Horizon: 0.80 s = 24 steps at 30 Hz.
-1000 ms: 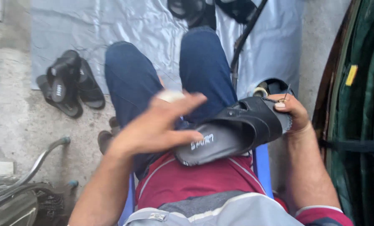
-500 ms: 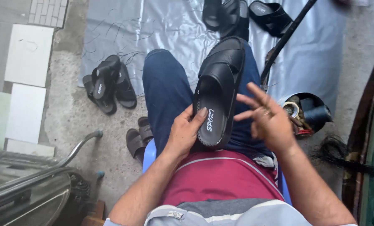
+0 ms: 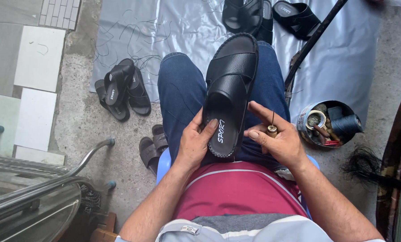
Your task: Hand-sewing the upper part of a black sandal to its base using a needle and thread.
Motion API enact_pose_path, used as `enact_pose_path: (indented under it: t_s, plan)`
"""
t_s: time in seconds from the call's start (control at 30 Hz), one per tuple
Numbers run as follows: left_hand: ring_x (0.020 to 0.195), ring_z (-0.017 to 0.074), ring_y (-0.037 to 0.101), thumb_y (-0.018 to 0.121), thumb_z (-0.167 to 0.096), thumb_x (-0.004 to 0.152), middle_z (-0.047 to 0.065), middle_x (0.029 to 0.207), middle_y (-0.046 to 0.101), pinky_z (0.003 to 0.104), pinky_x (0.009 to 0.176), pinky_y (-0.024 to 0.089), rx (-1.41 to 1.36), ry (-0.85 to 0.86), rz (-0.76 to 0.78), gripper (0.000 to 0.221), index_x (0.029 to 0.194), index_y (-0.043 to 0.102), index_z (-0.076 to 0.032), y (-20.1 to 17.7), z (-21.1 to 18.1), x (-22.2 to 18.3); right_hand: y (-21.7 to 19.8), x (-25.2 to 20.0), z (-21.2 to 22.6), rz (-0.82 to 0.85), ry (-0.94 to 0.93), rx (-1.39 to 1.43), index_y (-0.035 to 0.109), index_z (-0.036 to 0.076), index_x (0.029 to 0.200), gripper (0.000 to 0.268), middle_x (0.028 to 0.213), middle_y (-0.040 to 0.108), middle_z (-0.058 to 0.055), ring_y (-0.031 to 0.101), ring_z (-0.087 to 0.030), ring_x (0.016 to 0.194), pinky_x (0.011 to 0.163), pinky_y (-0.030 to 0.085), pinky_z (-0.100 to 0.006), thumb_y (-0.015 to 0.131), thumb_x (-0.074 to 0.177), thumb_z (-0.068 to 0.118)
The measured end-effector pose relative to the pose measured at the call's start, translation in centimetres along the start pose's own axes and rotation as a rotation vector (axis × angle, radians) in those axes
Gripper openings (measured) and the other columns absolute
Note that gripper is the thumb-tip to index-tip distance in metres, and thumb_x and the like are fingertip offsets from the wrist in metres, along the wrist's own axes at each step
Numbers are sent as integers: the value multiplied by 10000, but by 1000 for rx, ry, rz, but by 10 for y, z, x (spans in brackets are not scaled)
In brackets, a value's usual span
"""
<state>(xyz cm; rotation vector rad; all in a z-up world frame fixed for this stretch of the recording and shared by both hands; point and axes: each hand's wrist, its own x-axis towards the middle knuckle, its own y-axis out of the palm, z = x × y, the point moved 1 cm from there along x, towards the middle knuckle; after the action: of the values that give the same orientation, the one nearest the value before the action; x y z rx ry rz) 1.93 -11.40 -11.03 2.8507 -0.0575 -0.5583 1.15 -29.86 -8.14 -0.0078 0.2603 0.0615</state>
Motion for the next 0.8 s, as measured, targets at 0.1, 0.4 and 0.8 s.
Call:
enact_pose_path:
  t_s: [0.1, 0.4, 0.8]
  plan:
    - [951, 177, 532, 586, -124, 866, 183, 1082, 593, 319, 799, 523, 2, 22, 14, 500, 1330, 422, -39, -1, 3, -1, -1, -1, -2, 1, -21, 49, 516, 99, 1263, 615, 741, 690, -143, 512, -82, 343, 304, 394, -146, 700, 680, 44]
    - [1045, 158, 513, 575, -77, 868, 143, 1245, 509, 302, 859, 504, -12, 64, 129, 578, 1390, 330, -106, -8, 13, 5, -6, -1, -13, -15, 3, 55, 488, 116, 1297, 631, 783, 688, -131, 512, -72, 387, 365, 435, -154, 696, 704, 52]
    - [1064, 181, 510, 620, 78, 758, 155, 1328, 405, 323, 869, 514, -143, -9, 288, 857, 1443, 159, -150, -19, 10, -3, 9, 12, -19, -59, 10, 109, 500, 123, 1276, 604, 1151, 601, -133, 586, -81, 601, 392, 455, -149, 705, 712, 53]
